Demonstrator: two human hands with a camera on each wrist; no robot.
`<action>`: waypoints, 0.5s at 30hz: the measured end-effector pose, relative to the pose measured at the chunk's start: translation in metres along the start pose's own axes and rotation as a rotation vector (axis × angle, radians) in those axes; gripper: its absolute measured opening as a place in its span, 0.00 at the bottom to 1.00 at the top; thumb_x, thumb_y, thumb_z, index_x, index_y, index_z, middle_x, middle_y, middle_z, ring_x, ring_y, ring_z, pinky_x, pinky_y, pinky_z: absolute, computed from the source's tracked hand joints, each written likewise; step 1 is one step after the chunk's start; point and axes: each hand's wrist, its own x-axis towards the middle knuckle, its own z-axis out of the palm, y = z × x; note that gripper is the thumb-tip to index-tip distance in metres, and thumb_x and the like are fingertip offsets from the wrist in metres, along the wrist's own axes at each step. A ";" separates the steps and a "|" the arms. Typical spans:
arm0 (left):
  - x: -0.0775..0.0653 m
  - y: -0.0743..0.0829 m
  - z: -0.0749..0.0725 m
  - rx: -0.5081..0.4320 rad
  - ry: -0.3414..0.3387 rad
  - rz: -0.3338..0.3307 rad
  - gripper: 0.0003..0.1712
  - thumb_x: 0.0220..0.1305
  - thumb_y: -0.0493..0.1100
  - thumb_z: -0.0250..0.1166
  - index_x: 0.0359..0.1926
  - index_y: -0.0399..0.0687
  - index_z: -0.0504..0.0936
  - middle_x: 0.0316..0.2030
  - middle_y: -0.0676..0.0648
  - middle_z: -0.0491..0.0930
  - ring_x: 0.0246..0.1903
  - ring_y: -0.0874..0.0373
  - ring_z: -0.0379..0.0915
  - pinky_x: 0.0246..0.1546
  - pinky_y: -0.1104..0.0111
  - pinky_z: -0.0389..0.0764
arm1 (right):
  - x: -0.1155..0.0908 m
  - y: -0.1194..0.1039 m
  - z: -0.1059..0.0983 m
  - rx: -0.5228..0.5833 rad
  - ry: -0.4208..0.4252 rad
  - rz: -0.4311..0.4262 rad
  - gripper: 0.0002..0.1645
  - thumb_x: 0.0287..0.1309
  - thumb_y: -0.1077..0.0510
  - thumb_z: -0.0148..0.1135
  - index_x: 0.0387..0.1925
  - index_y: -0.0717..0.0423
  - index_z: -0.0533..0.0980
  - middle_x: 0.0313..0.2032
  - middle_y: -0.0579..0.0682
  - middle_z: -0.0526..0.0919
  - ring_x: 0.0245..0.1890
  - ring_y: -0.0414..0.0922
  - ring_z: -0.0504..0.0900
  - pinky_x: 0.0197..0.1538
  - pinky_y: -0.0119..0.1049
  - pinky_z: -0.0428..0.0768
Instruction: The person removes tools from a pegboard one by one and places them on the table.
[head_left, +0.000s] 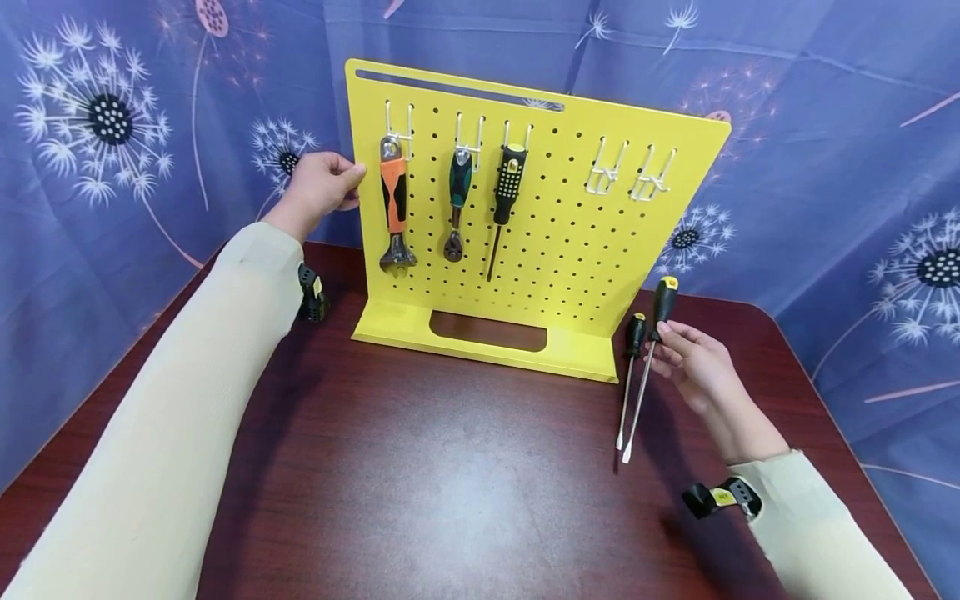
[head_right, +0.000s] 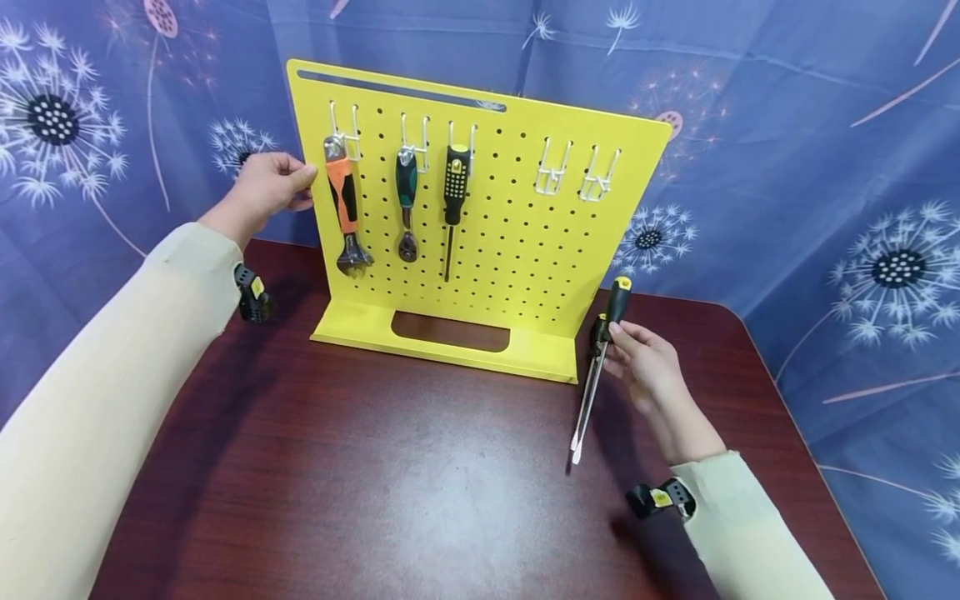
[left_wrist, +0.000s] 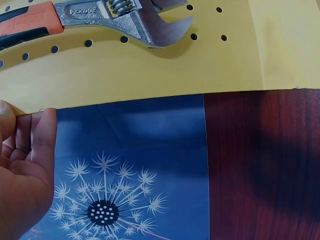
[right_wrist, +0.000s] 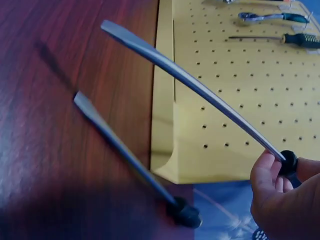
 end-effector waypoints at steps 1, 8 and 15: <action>0.000 0.000 0.000 0.001 0.001 -0.002 0.13 0.78 0.48 0.55 0.46 0.42 0.77 0.39 0.55 0.69 0.35 0.67 0.69 0.41 0.81 0.85 | 0.001 0.001 -0.003 -0.004 0.002 0.014 0.11 0.74 0.59 0.57 0.32 0.46 0.79 0.27 0.41 0.86 0.27 0.34 0.86 0.35 0.27 0.88; 0.001 0.000 0.001 0.006 0.001 -0.009 0.12 0.78 0.48 0.55 0.43 0.44 0.76 0.37 0.53 0.69 0.34 0.66 0.70 0.34 0.84 0.82 | 0.007 0.003 -0.018 -0.023 0.000 0.082 0.13 0.75 0.59 0.56 0.31 0.45 0.80 0.26 0.41 0.86 0.26 0.35 0.86 0.34 0.27 0.88; 0.002 -0.001 0.000 0.007 -0.006 -0.012 0.13 0.79 0.49 0.54 0.44 0.43 0.76 0.37 0.53 0.69 0.34 0.66 0.70 0.33 0.85 0.82 | 0.014 0.004 -0.028 -0.065 0.003 0.157 0.15 0.75 0.58 0.55 0.30 0.45 0.81 0.26 0.42 0.85 0.27 0.35 0.86 0.34 0.27 0.88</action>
